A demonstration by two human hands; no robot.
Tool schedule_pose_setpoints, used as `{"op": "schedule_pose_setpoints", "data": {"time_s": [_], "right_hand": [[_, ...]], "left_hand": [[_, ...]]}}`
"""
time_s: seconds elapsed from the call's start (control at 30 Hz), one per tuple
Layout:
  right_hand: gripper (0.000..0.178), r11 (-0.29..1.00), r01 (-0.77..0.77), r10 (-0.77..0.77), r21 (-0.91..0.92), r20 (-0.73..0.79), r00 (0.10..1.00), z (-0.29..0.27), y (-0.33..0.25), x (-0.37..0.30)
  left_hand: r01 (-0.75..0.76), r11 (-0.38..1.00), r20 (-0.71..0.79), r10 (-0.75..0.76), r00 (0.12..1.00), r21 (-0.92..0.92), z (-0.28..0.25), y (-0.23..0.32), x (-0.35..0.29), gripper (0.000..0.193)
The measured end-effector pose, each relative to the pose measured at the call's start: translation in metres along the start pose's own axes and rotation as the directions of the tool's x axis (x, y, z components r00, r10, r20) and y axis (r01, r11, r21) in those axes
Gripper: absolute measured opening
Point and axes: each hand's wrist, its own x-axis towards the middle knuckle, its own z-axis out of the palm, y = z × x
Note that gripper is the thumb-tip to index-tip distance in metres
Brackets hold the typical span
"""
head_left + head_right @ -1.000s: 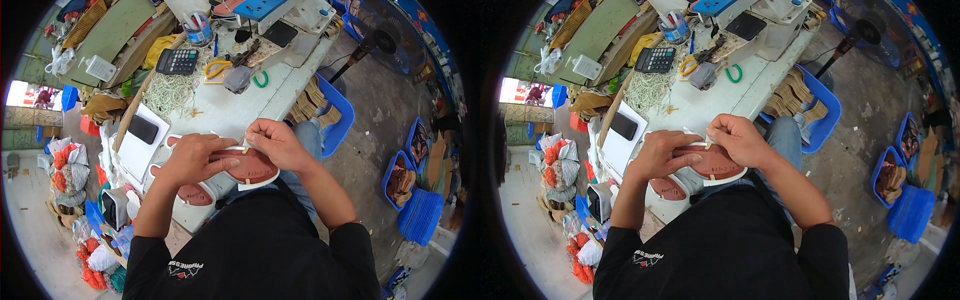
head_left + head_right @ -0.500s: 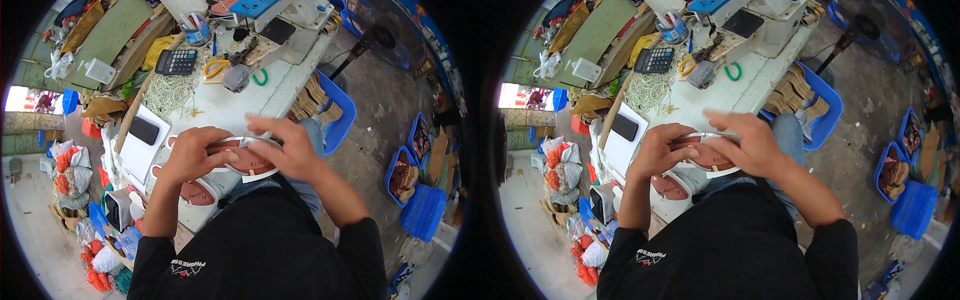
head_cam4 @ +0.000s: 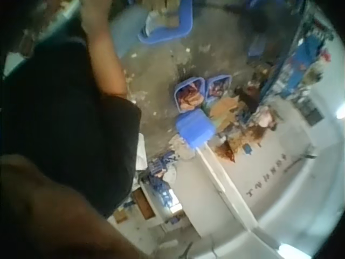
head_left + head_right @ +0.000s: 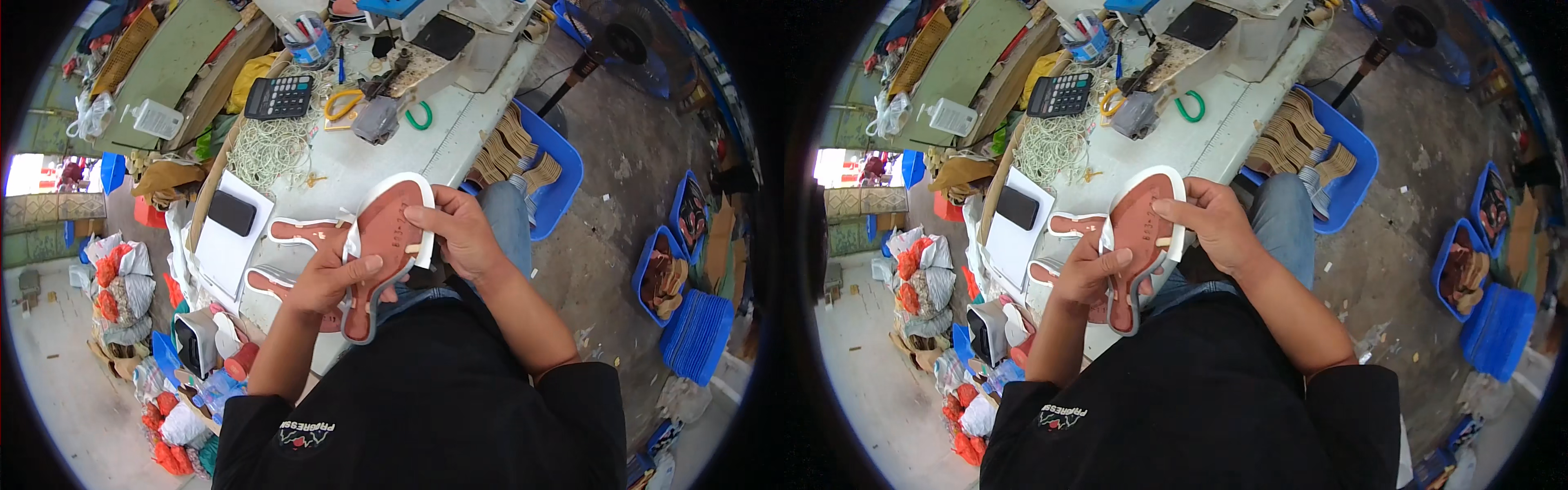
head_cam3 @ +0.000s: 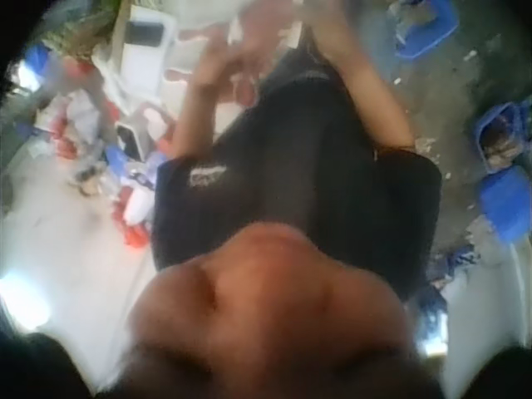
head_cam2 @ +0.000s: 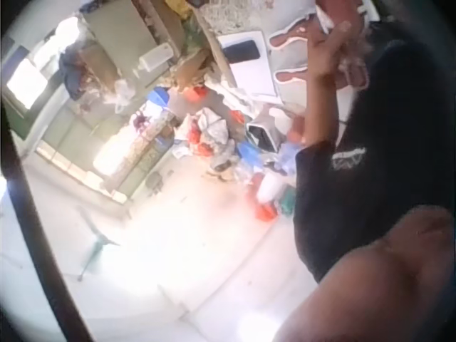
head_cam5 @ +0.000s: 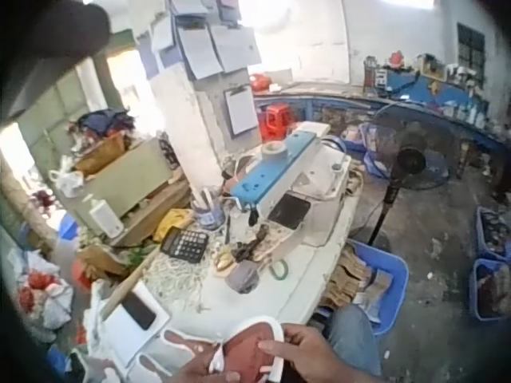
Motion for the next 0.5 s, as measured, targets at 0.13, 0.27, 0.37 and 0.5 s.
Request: {"op": "schedule_pose_setpoints", "data": {"time_s": [0.13, 0.27, 0.37, 0.5], "right_hand": [[0.028, 0.932, 0.096, -0.058, -0.35, 0.117, 0.991, -0.009, 0.004, -0.007], [0.033, 0.917, 0.185, -0.113, -0.355, 0.212, 0.971, 0.001, 0.005, -0.022], [0.029, 0.903, 0.175, -0.104, -0.393, 0.195, 0.975, 0.003, 0.001, -0.024], [0.022, 0.891, 0.146, -0.06, -0.429, 0.207, 0.977, 0.001, 0.0, -0.026]], "left_hand": [[-0.196, 0.976, -0.17, 0.178, 0.969, -0.091, 0.011, -0.01, 0.006, 0.045], [-0.193, 0.981, -0.146, 0.195, 0.97, 0.029, 0.002, -0.004, 0.003, 0.04], [-0.195, 0.979, -0.157, 0.201, 0.967, 0.051, 0.007, 0.002, 0.002, 0.036], [-0.117, 0.992, -0.274, 0.102, 0.956, -0.037, 0.011, 0.002, -0.013, 0.029]]}}
